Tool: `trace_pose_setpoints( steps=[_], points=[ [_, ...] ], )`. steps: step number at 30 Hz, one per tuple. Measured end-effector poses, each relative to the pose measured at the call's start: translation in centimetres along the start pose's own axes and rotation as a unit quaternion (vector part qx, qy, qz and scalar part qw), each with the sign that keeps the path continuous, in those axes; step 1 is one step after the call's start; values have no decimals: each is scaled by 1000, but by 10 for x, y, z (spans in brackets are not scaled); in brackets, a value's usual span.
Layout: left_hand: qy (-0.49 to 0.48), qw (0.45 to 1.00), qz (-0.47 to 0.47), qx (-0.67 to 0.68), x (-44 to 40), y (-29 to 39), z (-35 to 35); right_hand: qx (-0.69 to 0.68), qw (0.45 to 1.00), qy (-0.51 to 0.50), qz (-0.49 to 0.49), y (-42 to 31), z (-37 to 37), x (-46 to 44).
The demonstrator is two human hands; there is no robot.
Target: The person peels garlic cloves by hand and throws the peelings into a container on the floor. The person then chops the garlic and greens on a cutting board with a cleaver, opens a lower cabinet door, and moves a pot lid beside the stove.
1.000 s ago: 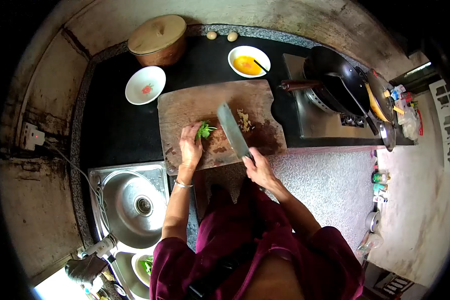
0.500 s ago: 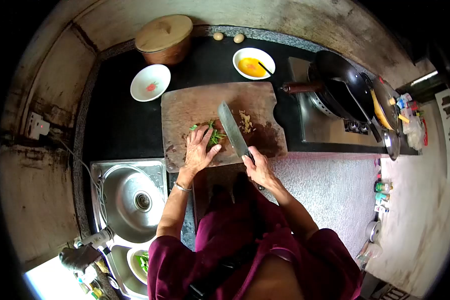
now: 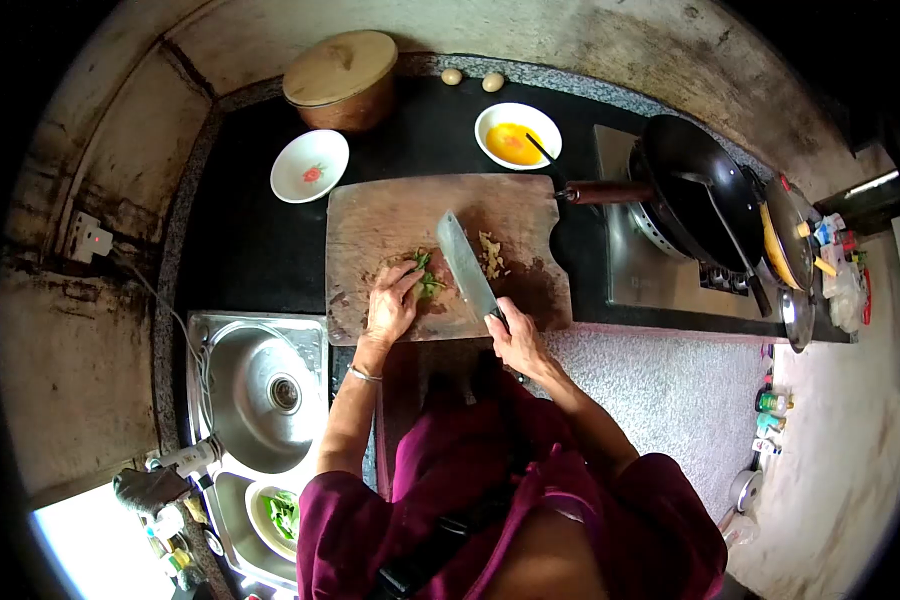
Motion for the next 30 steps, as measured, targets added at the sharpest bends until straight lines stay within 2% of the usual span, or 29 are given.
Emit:
trace_pose_setpoints(
  steps=[1,5,10,14,15,19,24,26,28,30],
  points=[
    [1,1000,4,-10,0,5,3,12,1000,14,22,-2,4,0],
    [44,998,44,18,3,-2,-7,15,999,-36,4,-11,13,-1],
    [68,997,22,22,-2,-2,-7,56,990,0,129,-39,4,-13],
    [80,994,64,25,0,-12,-8,148,978,-56,138,-45,-12,-24],
    [68,997,47,3,-2,-9,-8,180,967,-39,178,-50,-12,-25],
    [55,998,15,-9,-6,-6,-10,257,949,-75,168,-53,-10,-20],
    [63,998,1,18,-5,-9,-10,343,910,-107,206,-53,-25,-28],
    [56,998,9,34,-5,-10,-11,367,903,-145,170,-36,-46,-43],
    [47,999,6,24,-4,-8,-9,382,871,-36,306,-53,-55,-51],
    [65,997,-20,26,-7,-2,-4,357,892,-47,275,-51,-57,-67]
  ],
)
Point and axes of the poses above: each hand's wrist, its own x-axis away from the middle knuckle, its own z-axis out of the back of the hand, y = z × x, the point moved 7 cm from there along -x, towards the middle knuckle, and after that the axes turned 6 degrees about x, right-handed, at the moved point
